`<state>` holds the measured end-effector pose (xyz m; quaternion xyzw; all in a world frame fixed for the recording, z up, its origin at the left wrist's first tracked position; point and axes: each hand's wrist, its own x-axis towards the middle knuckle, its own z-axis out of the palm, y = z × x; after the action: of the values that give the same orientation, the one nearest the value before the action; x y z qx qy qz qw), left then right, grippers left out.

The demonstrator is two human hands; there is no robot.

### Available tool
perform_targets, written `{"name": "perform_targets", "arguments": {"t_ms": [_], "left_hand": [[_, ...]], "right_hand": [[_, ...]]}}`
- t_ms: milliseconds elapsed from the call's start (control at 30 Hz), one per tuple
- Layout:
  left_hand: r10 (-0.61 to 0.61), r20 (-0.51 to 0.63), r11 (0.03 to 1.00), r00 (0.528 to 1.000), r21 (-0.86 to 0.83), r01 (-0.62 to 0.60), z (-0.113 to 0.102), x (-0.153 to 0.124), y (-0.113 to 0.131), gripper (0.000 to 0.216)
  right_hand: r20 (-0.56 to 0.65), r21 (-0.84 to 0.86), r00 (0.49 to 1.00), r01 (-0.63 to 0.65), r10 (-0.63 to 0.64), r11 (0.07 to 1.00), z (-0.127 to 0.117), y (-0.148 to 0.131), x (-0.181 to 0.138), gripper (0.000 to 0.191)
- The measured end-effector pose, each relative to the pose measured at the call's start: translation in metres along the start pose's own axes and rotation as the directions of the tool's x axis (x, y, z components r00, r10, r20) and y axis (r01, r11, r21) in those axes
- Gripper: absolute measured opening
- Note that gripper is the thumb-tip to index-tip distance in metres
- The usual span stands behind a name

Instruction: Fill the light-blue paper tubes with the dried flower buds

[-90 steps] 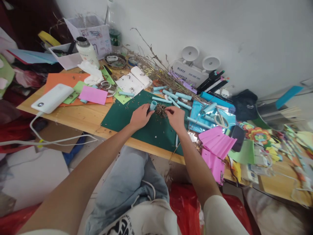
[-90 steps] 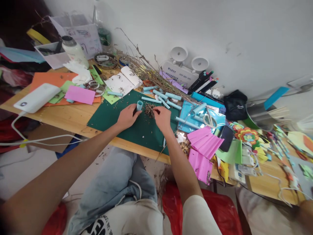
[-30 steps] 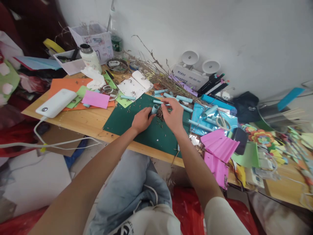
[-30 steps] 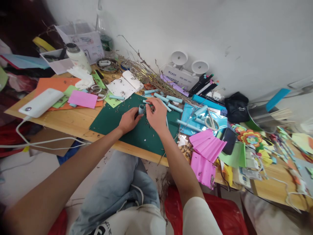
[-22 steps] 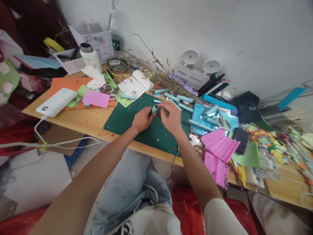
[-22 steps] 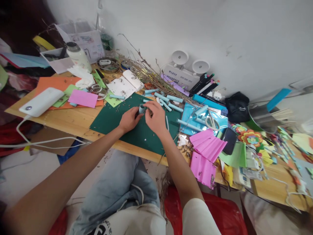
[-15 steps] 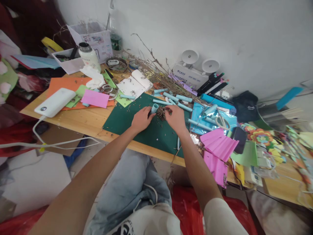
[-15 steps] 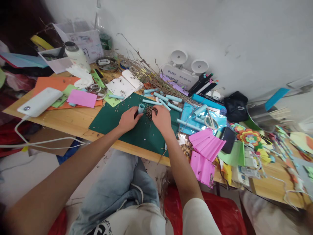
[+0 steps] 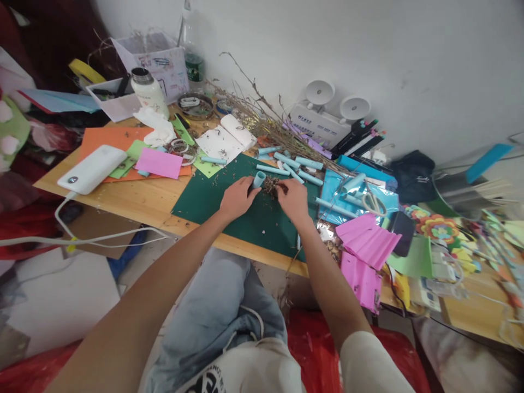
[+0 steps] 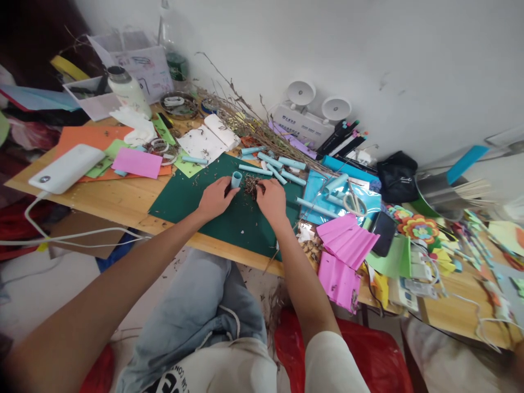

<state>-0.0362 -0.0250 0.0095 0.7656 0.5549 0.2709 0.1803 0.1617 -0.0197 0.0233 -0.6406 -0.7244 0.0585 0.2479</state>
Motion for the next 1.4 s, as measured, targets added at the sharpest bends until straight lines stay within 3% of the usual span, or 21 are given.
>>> {"name": "perform_targets", "arguments": {"t_ms": [167, 333, 467, 600, 900, 1167, 1300, 1400], "left_hand": [[-0.019, 0.008, 1.000, 1.000, 0.003, 0.019, 0.000, 0.000, 0.001, 0.028], [-0.019, 0.014, 1.000, 1.000, -0.006, 0.019, -0.001, 0.000, 0.001, 0.028], [-0.013, 0.005, 1.000, 1.000, -0.018, 0.013, -0.001, 0.000, 0.001, 0.027], [-0.010, 0.009, 1.000, 1.000, -0.015, 0.010, 0.000, 0.000, 0.000, 0.028], [-0.014, 0.015, 1.000, 1.000, -0.010, 0.014, -0.001, 0.000, 0.001, 0.029], [-0.001, 0.012, 1.000, 1.000, 0.001, 0.001, -0.002, -0.001, 0.002, 0.030], [-0.004, 0.007, 1.000, 1.000, 0.004, 0.004, -0.001, -0.001, 0.002, 0.030], [-0.005, 0.006, 1.000, 1.000, -0.003, 0.005, -0.001, 0.000, 0.001, 0.029]], "right_hand": [[0.081, -0.019, 0.996, 0.029, -0.028, 0.999, 0.008, -0.002, -0.001, 0.025], [-0.089, 0.100, 0.995, -0.040, 0.049, 0.994, -0.001, 0.004, 0.000, 0.018], [-0.184, 0.173, 0.982, -0.009, 0.041, 0.985, -0.010, 0.006, 0.003, 0.019], [-0.212, 0.233, 0.977, 0.047, 0.003, 0.971, -0.013, 0.004, 0.004, 0.021], [-0.167, 0.395, 0.971, -0.091, 0.169, 0.914, -0.010, 0.000, 0.005, 0.012], [-0.034, 0.255, 0.984, -0.162, 0.176, 0.953, -0.010, 0.003, 0.006, 0.023], [0.013, 0.087, 0.996, -0.091, 0.090, 0.992, -0.009, 0.014, 0.007, 0.033], [0.011, 0.087, 0.999, -0.042, 0.042, 0.995, -0.010, 0.021, 0.004, 0.027]]}}
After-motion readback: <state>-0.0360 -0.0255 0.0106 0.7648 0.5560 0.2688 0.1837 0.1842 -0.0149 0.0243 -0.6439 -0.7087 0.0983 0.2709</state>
